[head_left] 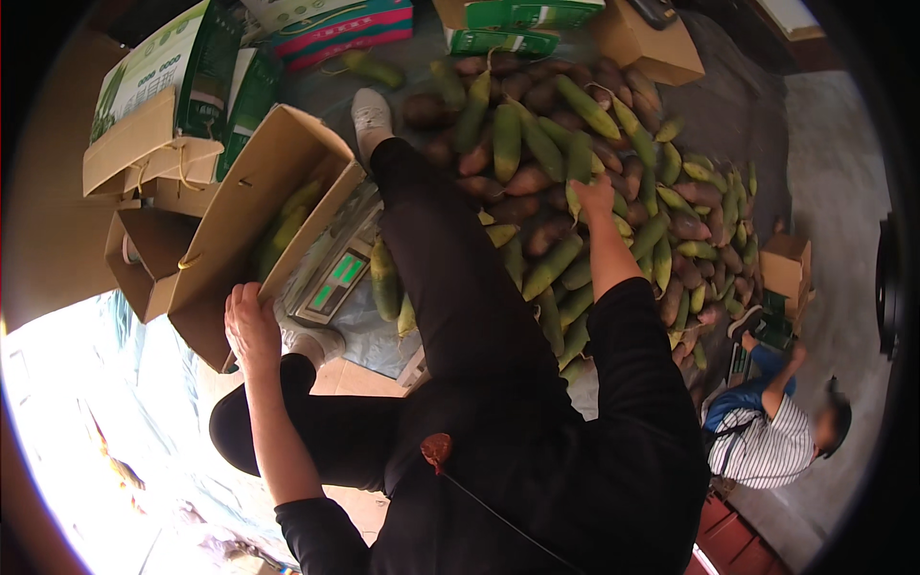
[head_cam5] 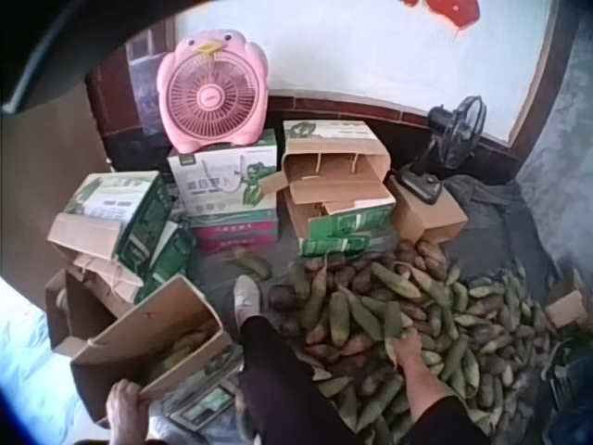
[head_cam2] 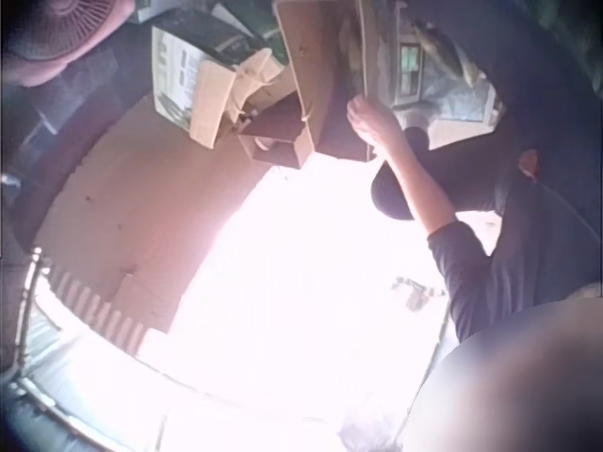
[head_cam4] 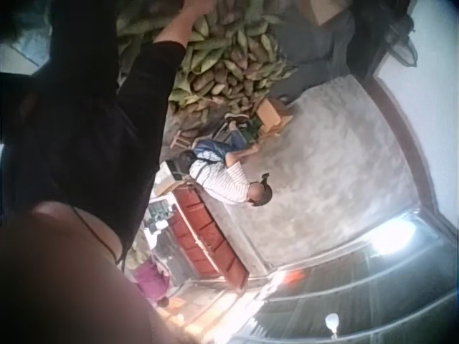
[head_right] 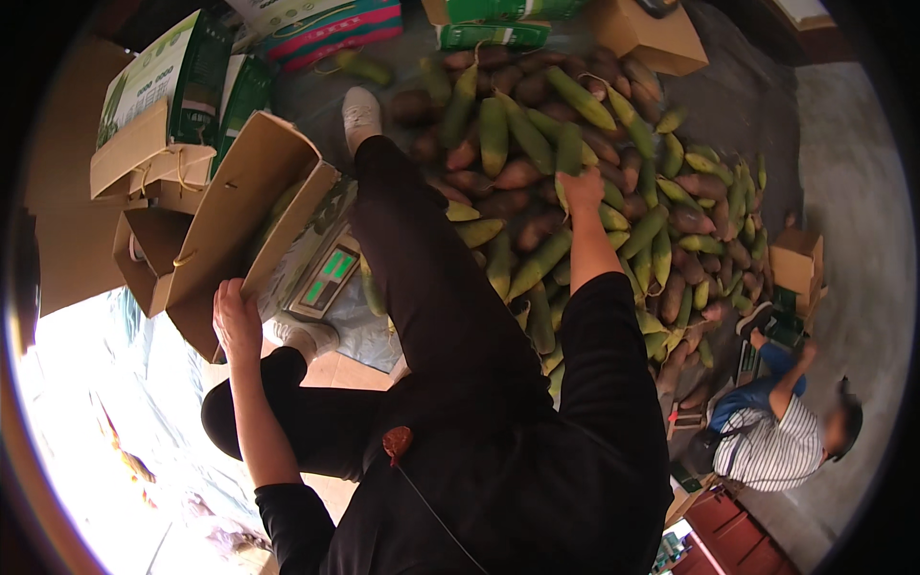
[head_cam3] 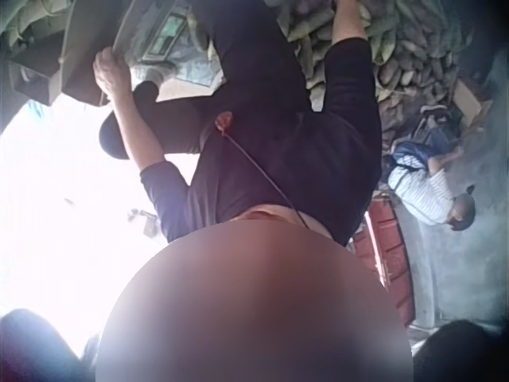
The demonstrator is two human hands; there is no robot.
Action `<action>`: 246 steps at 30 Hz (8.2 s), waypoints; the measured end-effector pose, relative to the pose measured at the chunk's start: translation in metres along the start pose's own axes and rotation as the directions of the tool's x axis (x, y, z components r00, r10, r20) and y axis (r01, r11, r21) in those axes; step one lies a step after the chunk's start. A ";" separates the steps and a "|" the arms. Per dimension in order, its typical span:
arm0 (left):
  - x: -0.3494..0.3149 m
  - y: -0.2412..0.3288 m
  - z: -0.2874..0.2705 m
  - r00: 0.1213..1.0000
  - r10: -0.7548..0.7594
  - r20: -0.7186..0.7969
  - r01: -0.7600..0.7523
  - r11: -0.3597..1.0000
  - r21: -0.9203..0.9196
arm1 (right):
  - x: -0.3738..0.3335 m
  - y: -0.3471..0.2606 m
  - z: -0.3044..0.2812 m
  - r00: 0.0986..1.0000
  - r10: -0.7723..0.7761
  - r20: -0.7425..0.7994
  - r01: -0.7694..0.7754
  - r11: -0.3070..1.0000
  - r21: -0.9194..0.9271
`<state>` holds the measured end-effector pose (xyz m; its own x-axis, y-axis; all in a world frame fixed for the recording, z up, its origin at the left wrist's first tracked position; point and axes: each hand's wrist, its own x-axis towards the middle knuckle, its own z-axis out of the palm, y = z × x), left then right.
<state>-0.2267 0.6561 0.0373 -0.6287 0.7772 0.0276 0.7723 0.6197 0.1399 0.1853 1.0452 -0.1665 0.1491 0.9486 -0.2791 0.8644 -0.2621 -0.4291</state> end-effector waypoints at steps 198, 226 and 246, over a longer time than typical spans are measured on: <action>-0.016 -0.009 -0.004 0.997 0.050 -0.061 -0.061 0.980 -0.190 | -0.060 0.093 -0.187 1.000 0.011 -0.023 0.023 0.040 0.999; -0.017 -0.032 0.001 0.995 0.095 -0.027 -0.098 0.987 -0.127 | -0.316 -0.415 -0.088 0.608 -0.785 0.121 -0.515 -0.274 0.813; -0.012 -0.029 0.015 0.980 0.170 -0.105 -0.183 0.975 -0.127 | -0.099 0.081 -0.063 0.997 0.069 0.042 -0.078 0.689 0.720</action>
<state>-0.2406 0.6304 0.0183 -0.4940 0.8555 0.1552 0.8564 0.4478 0.2571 0.2709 0.9417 -0.1197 0.1881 0.9199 -0.3441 0.2382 -0.3826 -0.8927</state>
